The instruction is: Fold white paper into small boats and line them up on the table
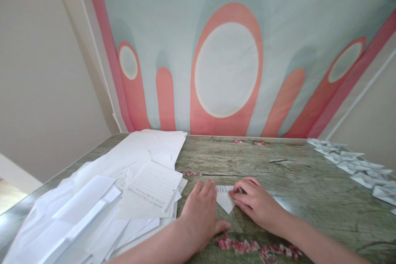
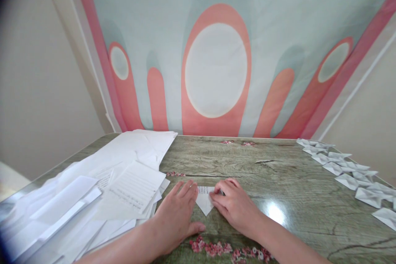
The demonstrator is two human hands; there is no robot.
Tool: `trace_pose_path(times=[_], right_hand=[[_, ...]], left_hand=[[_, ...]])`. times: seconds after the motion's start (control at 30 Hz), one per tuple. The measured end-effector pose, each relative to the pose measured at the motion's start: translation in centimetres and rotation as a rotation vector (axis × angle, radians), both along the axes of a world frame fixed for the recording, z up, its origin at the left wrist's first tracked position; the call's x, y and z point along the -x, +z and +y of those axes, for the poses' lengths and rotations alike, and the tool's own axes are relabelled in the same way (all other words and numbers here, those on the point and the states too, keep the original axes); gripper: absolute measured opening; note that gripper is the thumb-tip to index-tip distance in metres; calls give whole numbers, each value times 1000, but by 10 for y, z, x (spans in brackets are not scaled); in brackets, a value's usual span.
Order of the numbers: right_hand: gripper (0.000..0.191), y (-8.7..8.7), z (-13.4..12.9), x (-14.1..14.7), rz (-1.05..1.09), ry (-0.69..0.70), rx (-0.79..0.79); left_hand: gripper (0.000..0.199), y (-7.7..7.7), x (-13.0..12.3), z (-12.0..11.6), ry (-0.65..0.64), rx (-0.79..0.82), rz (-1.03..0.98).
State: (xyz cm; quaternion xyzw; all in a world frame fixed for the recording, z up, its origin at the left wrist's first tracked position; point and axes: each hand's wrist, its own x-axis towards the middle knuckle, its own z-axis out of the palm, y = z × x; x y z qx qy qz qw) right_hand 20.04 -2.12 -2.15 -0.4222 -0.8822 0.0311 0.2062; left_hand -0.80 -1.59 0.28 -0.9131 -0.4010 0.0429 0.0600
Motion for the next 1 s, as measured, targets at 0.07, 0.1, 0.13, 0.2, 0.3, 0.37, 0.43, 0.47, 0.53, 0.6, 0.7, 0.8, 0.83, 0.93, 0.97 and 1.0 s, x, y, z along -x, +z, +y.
trace_pose_path(times=[0.07,0.1,0.13,0.2,0.3,0.37,0.43,0.47,0.53,0.6,0.7,0.8,0.83,0.93,0.97,1.0], right_hand=[[21,1,-2,1,-29,0,0],[22,2,-3,2,-41,-1,-2],[23,2,-5,3,-50,-5,-9],[27,3,-7,8,-65,-12,-24],[31,3,-10,14,-94,-33,-53],[34,3,-12,17,-116,-48,-71],[36,3,-14,19,-138,-65,-84],[36,3,-15,20,-151,-77,-86],[36,4,-17,20,-176,-110,-87],[35,5,-18,19,-190,-145,-102],[33,7,-21,16,-188,-189,-143],[31,7,-22,14,-213,-216,-173],[31,7,-22,14,-230,-223,-173],[28,5,-21,13,-279,-235,-150],[27,4,-20,13,-284,-234,-142],[25,3,-19,13,-281,-231,-140]], left_hand=[[76,0,-1,-1,6,7,3],[77,0,-1,-1,8,12,3],[77,0,-1,-1,11,15,0],[79,-2,-2,-1,16,14,-11],[79,-4,-3,0,12,7,-11],[79,-5,-4,0,14,8,1],[81,-4,-5,-1,22,17,12],[82,-4,-5,-1,26,21,14],[82,-4,-5,-1,29,20,11],[82,-5,-4,-2,34,3,0],[81,-7,-3,-2,40,-16,-9],[81,-7,-3,-3,35,-16,-2],[81,-7,-4,-3,34,-15,0],[82,-4,-5,-3,44,10,14],[83,-3,-5,-3,47,26,23],[83,-2,-5,-2,50,41,32]])
